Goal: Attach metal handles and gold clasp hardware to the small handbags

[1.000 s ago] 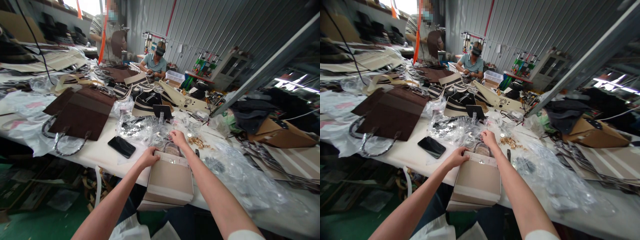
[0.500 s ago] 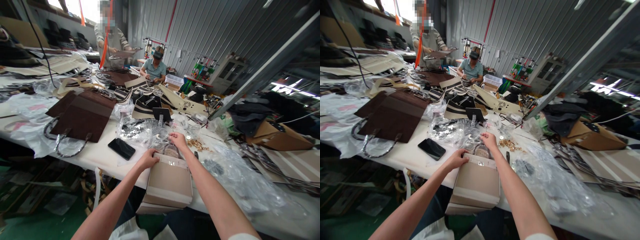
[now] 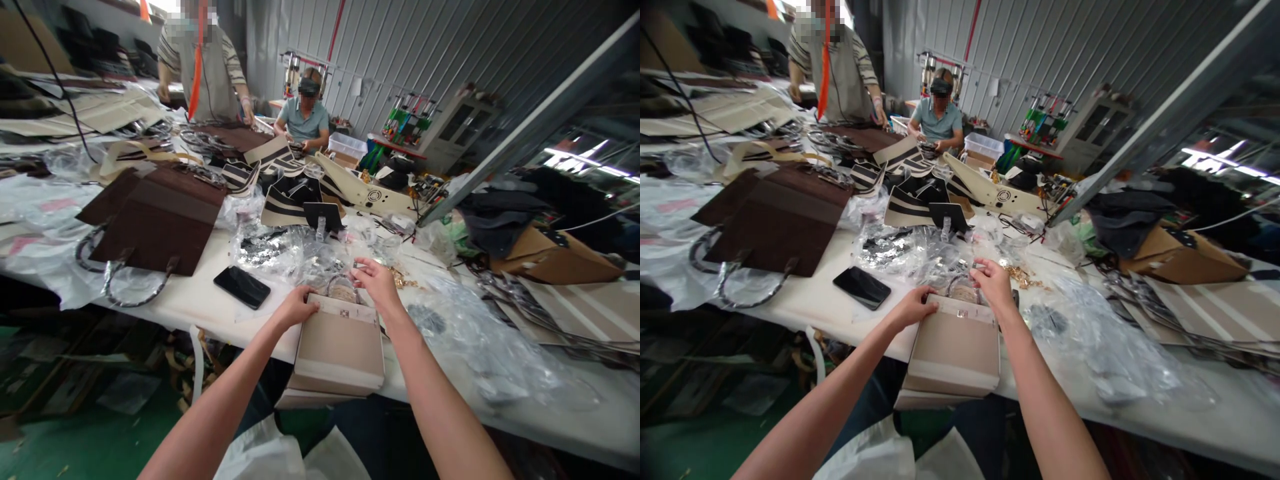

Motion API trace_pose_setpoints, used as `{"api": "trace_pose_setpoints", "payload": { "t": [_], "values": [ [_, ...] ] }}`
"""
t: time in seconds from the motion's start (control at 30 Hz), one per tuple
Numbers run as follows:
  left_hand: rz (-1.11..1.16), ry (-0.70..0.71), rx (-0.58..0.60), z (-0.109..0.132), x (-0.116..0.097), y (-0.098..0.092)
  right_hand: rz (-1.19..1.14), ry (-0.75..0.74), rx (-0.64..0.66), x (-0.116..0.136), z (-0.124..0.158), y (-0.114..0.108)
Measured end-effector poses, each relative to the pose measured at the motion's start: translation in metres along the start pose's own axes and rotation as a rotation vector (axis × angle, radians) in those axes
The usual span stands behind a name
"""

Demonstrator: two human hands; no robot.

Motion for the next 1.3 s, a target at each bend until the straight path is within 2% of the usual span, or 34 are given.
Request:
{"api": "trace_pose_setpoints", "payload": {
  "t": [0.13,0.2,0.27,0.4,0.53,0.73,0.87,0.97,1.03,1.17,1.3],
  "values": [
    [0.012,0.0,0.023,-0.002,0.005,0.001,-0.013,0.111,0.044,-0.001,0.07,-0.007],
    [0.012,0.003,0.028,-0.002,0.004,0.0,0.016,0.189,0.069,-0.008,0.092,-0.005],
    [0.018,0.011,0.024,-0.002,0.002,-0.002,0.077,0.232,0.06,-0.015,0.102,-0.005],
    [0.049,0.013,0.014,0.001,-0.003,-0.003,0.206,0.203,0.013,-0.016,0.099,-0.008],
    [0.069,0.012,0.024,0.002,0.0,-0.006,0.348,0.032,-0.015,0.002,0.095,-0.003],
    [0.244,0.067,0.222,0.002,0.008,-0.016,0.451,-0.141,0.152,0.018,0.098,0.03],
    [0.077,0.127,0.146,0.003,0.005,-0.019,0.522,-0.274,0.243,0.032,0.101,0.051],
    [-0.031,0.147,0.07,0.001,0.003,-0.015,0.714,-0.317,0.341,0.039,0.101,0.07],
    [-0.101,0.131,0.015,-0.001,0.002,-0.013,0.866,-0.324,0.357,0.041,0.099,0.082],
    [-0.182,0.033,-0.06,0.001,0.001,-0.01,0.95,-0.336,0.347,0.034,0.098,0.094],
    [-0.064,-0.031,-0.019,-0.007,0.021,-0.011,0.936,-0.435,0.273,-0.005,0.085,0.097]
  ]
}}
Point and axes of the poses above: each hand's wrist, its own z-axis away from the middle knuckle, its own y-axis out of the palm, x = y × z, the point moved 4 cm from there along -z, towards the middle knuckle, and after that the axes turned 10 degrees about x, right-handed, at the moved point
